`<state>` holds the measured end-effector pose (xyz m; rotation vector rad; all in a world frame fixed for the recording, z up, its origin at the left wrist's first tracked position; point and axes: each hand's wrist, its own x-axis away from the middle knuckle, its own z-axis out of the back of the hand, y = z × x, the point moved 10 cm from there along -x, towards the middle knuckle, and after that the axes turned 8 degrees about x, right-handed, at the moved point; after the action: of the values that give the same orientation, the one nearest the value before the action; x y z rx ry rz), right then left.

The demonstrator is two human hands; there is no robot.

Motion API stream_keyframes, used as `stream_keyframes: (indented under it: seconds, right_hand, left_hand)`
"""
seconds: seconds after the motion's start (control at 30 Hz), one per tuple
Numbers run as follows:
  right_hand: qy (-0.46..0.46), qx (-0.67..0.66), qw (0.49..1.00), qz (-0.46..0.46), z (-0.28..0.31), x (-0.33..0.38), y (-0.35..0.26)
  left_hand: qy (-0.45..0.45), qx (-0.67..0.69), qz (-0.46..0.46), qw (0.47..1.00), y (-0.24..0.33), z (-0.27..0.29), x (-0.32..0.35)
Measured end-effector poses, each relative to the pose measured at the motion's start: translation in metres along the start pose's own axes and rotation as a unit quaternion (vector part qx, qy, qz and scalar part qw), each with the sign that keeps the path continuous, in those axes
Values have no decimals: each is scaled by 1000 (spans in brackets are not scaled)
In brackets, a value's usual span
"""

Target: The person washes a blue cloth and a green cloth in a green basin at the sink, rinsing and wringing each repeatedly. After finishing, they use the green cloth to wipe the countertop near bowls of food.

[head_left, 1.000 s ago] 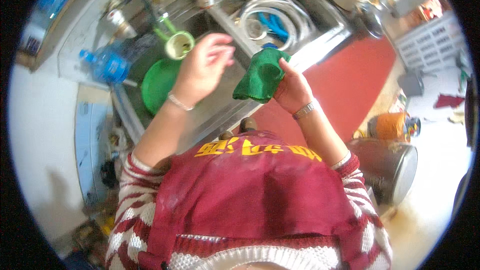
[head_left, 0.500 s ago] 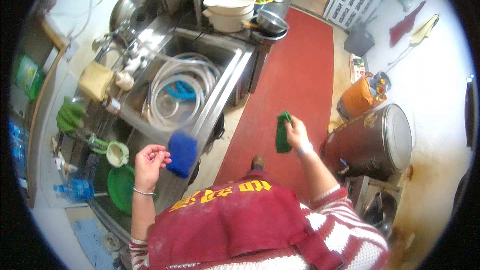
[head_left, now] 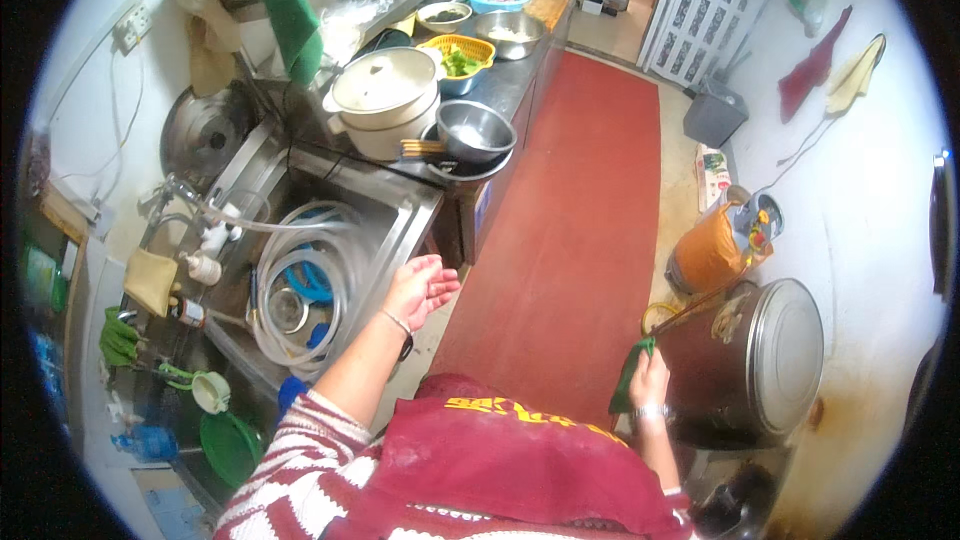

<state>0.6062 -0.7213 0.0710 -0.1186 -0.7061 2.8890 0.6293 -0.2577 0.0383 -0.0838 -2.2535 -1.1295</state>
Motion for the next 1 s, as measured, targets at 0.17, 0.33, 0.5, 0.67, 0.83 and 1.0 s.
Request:
stream_keyframes:
  seconds: [0.17,0.33,0.5,0.67,0.83,1.0]
  right_hand:
    - [29,10,997,-74,11,-32,42]
    - [9,-25,995,-99,-7,-86,77]
    - [9,-3,998,-65,-24,-180,54]
    - [-22,-10,1000,11,-48,-294,-32]
    - [-82,-64,991,79,-80,-377,-123]
    - [-136,-149,968,148,-121,-431,-204]
  left_hand:
    - [-14,155,102,983,3,-27,-137]
    - [19,215,154,964,20,-45,-231]
    - [117,167,50,978,41,-34,-266]
    - [167,83,26,982,54,-33,-248]
    - [202,63,49,976,53,-32,-188]
    - [183,117,102,971,27,3,-127]
